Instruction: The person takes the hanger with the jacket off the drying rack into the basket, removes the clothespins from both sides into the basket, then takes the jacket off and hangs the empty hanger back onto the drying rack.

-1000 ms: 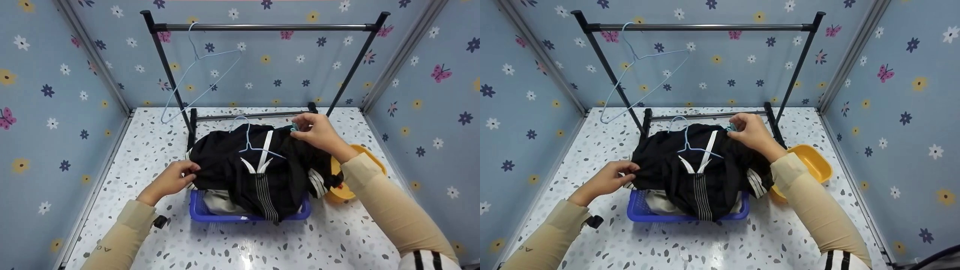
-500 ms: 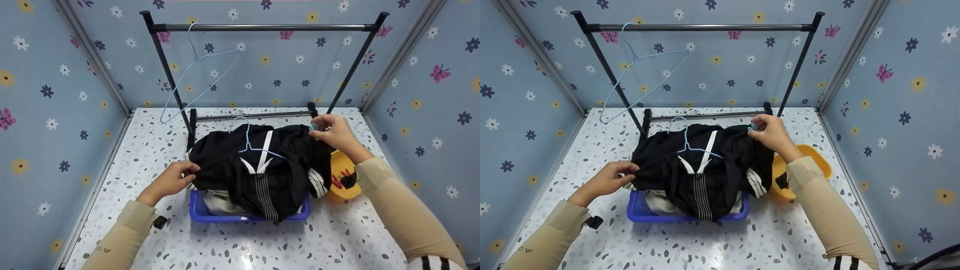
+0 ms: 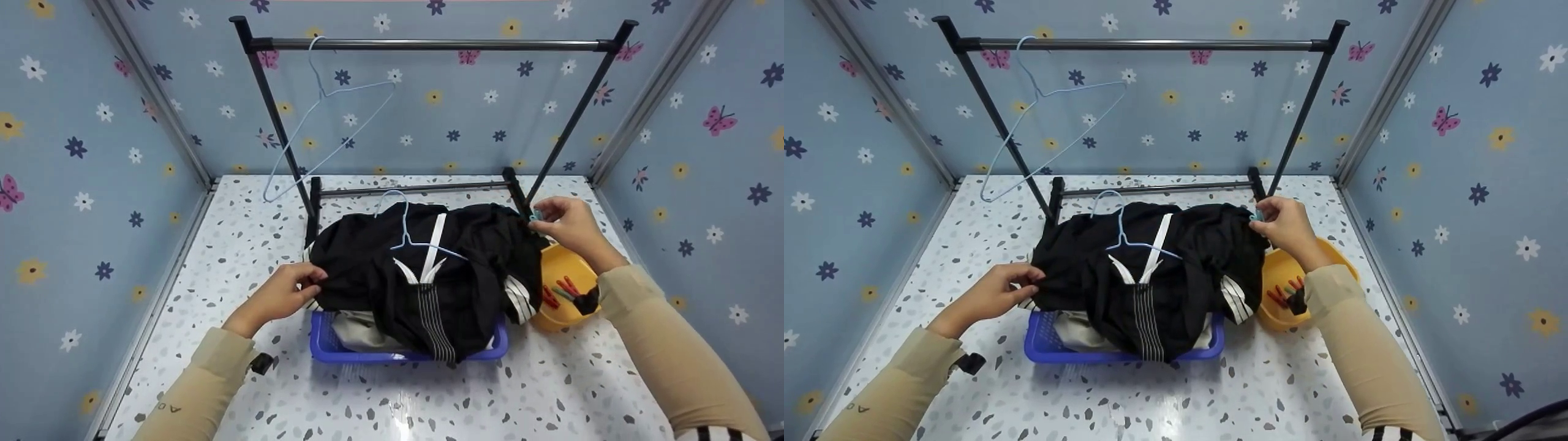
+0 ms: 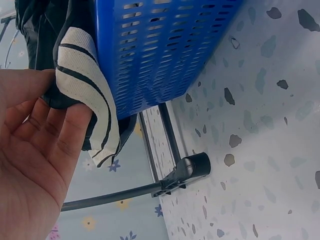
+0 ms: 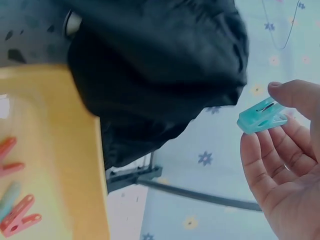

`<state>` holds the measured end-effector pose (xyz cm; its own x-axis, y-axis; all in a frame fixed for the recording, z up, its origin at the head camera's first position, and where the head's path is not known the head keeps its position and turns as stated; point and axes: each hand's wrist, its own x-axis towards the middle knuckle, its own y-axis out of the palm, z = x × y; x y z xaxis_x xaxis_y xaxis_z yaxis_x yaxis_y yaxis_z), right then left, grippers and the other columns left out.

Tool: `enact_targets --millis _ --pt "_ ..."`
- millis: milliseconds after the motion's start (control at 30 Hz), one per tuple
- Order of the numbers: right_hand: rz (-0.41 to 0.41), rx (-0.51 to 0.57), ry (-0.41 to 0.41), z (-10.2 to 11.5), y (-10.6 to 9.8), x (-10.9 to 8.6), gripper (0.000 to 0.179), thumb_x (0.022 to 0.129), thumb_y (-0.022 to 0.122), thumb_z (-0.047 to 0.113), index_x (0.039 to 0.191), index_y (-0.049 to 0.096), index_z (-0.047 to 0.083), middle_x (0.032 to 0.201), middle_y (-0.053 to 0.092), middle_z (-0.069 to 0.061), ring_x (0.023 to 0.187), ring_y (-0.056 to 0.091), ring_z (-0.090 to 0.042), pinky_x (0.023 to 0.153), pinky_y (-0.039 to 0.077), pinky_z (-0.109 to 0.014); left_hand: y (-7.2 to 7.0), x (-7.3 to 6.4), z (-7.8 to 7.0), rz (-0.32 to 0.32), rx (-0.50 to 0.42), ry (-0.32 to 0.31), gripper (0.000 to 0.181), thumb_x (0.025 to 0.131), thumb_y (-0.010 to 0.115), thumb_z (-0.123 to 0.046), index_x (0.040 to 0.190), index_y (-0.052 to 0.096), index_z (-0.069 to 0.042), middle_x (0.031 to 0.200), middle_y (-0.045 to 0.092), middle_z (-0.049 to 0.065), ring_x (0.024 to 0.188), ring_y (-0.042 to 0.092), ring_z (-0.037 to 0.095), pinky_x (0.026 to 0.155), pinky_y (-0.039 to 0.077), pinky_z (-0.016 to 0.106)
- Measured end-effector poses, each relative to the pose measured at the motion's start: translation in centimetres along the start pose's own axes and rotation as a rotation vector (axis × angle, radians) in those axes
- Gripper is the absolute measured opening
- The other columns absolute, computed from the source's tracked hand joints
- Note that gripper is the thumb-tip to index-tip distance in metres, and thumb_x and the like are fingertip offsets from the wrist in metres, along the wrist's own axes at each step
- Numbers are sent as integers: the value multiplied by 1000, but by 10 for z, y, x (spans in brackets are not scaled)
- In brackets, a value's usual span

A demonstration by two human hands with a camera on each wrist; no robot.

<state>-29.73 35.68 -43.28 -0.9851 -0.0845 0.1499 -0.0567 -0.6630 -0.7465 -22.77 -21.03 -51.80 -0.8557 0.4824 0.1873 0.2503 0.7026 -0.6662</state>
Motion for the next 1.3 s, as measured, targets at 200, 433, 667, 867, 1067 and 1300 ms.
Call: enact_targets --millis 200,433,667,867,1067,1300 --pt "13 -13 57 -20 -3 -2 34 99 86 11 125 77 -8 107 78 -23 81 61 3 72 50 -5 -1 0 1 7 -2 -16 16 100 69 8 113 78 5 108 78 20 90 64 9 82 57 27" --pt "69 -56 111 -49 -2 -8 37 100 85 16 127 76 -7 109 77 -22 86 63 -8 71 50 -10 -1 -1 0 10 -2 -15 15 100 70 8 112 77 5 108 78 20 90 64 8 83 57 27" --pt "151 -64 191 -79 0 -18 44 100 85 16 131 72 -13 107 77 -23 87 67 -17 71 54 -16 -2 -1 3 10 -6 -4 15 100 70 7 112 77 5 107 78 19 90 64 9 83 57 27" --pt "204 -82 249 -101 5 -29 45 100 85 15 132 71 -13 119 76 -30 97 73 -26 76 57 -21 -3 0 2 10 -2 9 16 99 70 8 113 77 6 108 78 20 91 65 10 83 58 27" --pt "251 -82 272 -118 12 -38 41 98 84 14 127 73 -14 120 76 -32 95 73 -26 78 62 -28 -7 -1 0 7 4 8 16 99 70 8 113 78 5 109 79 20 92 65 11 86 58 29" --pt "290 -87 302 -134 19 -47 42 100 83 12 128 70 -17 123 75 -37 98 75 -31 89 68 -41 -4 -1 1 9 3 7 16 99 70 7 113 78 5 108 79 20 91 66 10 85 58 28"
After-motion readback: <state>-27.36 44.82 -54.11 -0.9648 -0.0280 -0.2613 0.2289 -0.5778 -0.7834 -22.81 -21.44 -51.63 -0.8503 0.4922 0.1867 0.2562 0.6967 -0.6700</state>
